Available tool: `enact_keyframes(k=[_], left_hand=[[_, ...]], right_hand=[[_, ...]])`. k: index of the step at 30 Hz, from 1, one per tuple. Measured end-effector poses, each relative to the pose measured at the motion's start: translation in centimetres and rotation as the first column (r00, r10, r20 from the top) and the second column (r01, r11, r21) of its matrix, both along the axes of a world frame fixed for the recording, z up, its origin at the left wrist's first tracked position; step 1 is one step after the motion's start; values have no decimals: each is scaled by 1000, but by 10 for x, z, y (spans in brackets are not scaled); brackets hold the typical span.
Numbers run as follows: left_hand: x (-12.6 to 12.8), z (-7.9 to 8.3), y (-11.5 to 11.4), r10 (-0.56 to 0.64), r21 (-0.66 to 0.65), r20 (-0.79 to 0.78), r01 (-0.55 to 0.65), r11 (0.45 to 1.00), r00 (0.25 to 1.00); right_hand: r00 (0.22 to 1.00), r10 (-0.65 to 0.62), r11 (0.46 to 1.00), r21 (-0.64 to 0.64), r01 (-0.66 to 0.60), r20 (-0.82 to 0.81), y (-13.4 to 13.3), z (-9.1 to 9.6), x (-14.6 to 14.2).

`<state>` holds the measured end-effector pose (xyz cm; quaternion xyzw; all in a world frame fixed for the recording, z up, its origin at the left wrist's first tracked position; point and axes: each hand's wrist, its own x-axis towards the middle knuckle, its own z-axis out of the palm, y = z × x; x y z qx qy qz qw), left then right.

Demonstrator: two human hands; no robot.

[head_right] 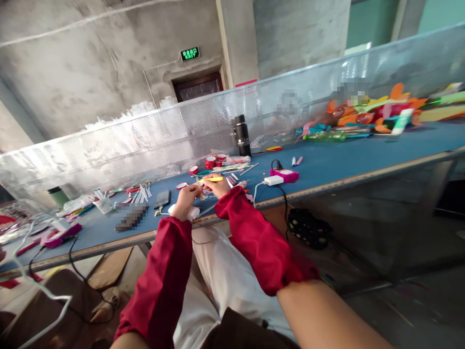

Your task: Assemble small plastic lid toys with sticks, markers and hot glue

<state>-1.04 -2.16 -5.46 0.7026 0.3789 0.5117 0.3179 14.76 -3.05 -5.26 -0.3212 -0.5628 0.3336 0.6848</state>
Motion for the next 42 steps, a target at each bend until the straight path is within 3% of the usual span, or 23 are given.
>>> enact_keyframes(k=[7, 20, 42], left_hand=[[0, 0, 0, -21, -6, 18, 21, 1000, 1000], [-1, -1, 2, -20, 4, 19, 20, 1000, 1000], [0, -4, 4, -18, -2, 23, 18, 1000, 1000]], right_hand=[[997, 26, 998, -59, -31, -75, -2, 1, -2], [992, -43, 997, -62, 36, -121, 0, -1, -2], [997, -25, 999, -35, 22, -79, -1, 0, -1]])
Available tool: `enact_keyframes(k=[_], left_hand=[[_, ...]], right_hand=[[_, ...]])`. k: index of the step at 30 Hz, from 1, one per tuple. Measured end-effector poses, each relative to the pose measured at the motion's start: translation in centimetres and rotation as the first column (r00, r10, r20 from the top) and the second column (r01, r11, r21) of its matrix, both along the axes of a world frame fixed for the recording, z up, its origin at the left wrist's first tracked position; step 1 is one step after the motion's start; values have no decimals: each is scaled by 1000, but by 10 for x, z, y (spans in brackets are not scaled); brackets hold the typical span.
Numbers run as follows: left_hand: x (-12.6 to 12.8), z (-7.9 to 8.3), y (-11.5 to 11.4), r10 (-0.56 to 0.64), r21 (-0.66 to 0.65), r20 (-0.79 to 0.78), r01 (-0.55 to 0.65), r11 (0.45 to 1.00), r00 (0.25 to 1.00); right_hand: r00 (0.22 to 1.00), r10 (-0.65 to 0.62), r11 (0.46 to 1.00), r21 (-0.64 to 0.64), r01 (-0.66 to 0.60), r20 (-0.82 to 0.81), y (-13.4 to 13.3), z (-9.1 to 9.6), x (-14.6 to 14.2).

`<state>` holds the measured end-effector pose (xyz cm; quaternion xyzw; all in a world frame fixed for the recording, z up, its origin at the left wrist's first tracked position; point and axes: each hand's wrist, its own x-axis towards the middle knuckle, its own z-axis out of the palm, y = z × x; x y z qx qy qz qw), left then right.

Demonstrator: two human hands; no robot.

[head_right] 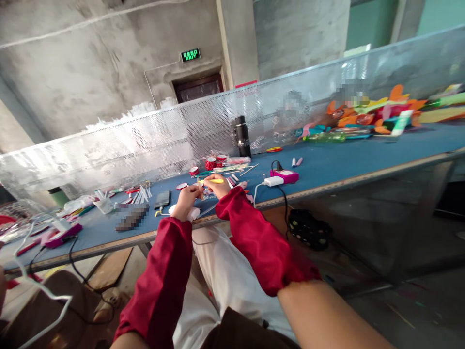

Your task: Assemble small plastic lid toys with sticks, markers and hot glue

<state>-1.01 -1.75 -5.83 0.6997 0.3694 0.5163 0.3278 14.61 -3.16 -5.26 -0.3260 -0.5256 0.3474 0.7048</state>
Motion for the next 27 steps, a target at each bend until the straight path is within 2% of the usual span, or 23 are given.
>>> enact_keyframes(k=[15, 20, 27], left_hand=[[-2, 0, 1, 22, 25, -17, -21, 999, 1000], [-1, 0, 0, 23, 20, -20, -22, 1000, 1000], [-1, 3, -3, 34, 14, -20, -33, 999, 999]], right_hand=[[999, -4, 1000, -16, 3, -44, 0, 1, -1], [999, 30, 1000, -6, -30, -13, 0, 1, 0], [999, -12, 1000, -16, 12, -45, 1, -1, 0]])
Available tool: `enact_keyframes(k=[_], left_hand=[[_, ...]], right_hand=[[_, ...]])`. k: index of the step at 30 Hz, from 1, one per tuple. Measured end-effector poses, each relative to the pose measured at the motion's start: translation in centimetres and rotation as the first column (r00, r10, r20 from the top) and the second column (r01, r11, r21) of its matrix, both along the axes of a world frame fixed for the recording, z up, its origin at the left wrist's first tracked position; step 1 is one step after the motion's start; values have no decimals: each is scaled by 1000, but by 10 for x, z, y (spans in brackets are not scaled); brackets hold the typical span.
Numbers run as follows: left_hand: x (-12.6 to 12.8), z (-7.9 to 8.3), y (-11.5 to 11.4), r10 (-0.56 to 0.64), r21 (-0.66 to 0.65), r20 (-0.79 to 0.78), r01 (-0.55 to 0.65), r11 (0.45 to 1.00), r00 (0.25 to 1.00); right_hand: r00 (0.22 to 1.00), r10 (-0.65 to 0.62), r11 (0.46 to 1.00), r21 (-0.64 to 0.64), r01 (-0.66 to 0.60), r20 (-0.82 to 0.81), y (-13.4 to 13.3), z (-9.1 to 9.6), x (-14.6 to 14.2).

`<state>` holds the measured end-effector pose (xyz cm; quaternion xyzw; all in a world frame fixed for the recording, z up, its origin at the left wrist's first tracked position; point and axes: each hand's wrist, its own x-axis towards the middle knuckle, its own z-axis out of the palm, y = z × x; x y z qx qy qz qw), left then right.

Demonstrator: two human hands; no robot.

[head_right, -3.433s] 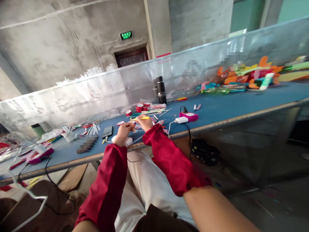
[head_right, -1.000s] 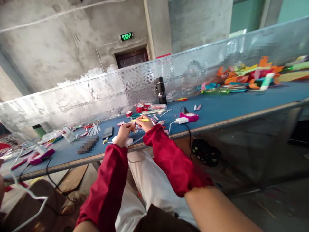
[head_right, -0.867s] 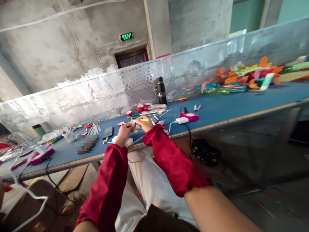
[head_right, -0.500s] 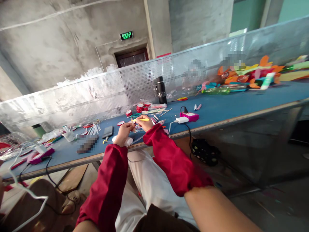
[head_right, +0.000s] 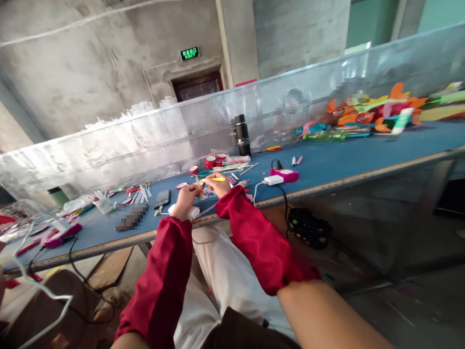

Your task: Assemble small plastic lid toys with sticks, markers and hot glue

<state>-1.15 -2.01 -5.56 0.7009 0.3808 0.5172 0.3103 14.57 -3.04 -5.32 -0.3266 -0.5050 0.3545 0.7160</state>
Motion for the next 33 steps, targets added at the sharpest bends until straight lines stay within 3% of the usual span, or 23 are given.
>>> enact_keyframes(k=[24, 29, 33], left_hand=[[0, -1, 2, 8, -5, 4, -8, 1000, 1000], [0, -2, 2, 11, -9, 8, -11, 1000, 1000], [0, -2, 3, -3, 0, 9, 3, 1000, 1000]], right_hand=[[999, 12, 1000, 15, -13, 50, -3, 2, 0], [999, -36, 999, 26, 35, 27, -3, 2, 0], [1000, 10, 999, 31, -11, 25, -4, 3, -1]])
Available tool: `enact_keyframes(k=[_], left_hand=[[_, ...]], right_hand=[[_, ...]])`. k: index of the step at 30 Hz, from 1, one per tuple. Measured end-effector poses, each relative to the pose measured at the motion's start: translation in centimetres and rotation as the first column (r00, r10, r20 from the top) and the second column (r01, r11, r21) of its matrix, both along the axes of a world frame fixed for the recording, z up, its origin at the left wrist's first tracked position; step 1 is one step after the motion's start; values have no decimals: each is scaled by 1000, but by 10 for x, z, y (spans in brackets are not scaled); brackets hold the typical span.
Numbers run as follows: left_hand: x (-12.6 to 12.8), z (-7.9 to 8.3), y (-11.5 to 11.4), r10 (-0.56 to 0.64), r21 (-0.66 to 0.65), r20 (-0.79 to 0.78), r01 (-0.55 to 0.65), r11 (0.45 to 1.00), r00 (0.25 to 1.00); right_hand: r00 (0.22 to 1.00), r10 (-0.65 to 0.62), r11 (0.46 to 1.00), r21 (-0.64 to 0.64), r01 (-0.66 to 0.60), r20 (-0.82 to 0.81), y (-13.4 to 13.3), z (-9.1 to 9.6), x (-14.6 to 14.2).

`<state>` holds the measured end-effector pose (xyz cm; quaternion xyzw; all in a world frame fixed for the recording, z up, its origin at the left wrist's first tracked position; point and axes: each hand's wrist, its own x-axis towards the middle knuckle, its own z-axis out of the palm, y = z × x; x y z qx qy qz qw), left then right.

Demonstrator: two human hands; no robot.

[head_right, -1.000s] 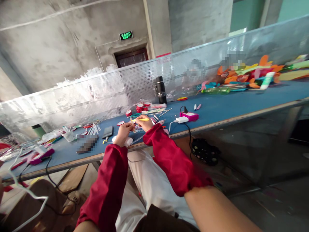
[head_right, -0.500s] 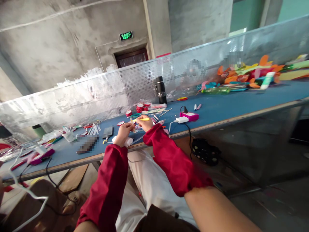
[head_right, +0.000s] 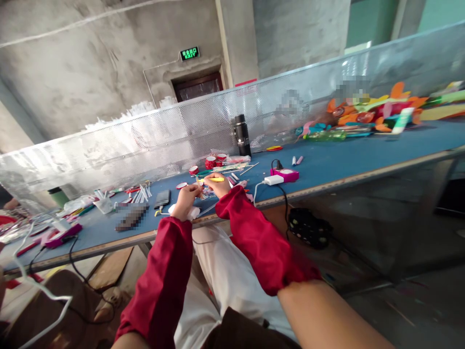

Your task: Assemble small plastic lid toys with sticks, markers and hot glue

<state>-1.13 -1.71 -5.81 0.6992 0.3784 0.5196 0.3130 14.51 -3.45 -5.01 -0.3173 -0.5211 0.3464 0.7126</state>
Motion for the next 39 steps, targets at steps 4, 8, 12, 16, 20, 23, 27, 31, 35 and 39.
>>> enact_keyframes(k=[4, 8, 12, 16, 20, 23, 27, 31, 35, 39], left_hand=[[0, 0, 0, -8, 6, 0, 8, 1000, 1000], [0, 2, -1, -6, 2, 4, 6, 1000, 1000], [-1, 1, 0, -2, 6, -1, 2, 1000, 1000], [0, 0, 0, 1, 4, 1, -1, 1000, 1000], [0, 1, -2, 10, -1, 2, -10, 1000, 1000], [1, 2, -4, 19, -2, 1, -19, 1000, 1000], [1, 4, -7, 25, -4, -1, -25, 1000, 1000], [1, 5, -8, 28, -4, -4, -28, 1000, 1000], [2, 4, -7, 22, -5, -2, -22, 1000, 1000], [1, 3, -5, 17, -3, -3, -17, 1000, 1000]], right_hand=[[1000, -13, 1000, -21, 13, 4, 2, -1, 0], [999, -33, 999, -15, 33, -7, 3, -2, 1], [1000, -4, 1000, -7, 4, 15, 2, -1, 1], [999, -41, 999, -18, 41, -5, 2, -1, 0], [1000, -6, 1000, -14, 6, 18, 1, 0, 0], [1000, -4, 1000, -22, 4, 9, 1, 0, 0], [1000, -20, 1000, -19, 20, -1, 2, -1, 0], [1000, 3, 1000, -10, -3, 17, 3, -2, 0], [1000, -21, 1000, -12, 21, -9, 4, -3, 1], [1000, -1, 1000, -10, 1, 9, 4, -2, 1]])
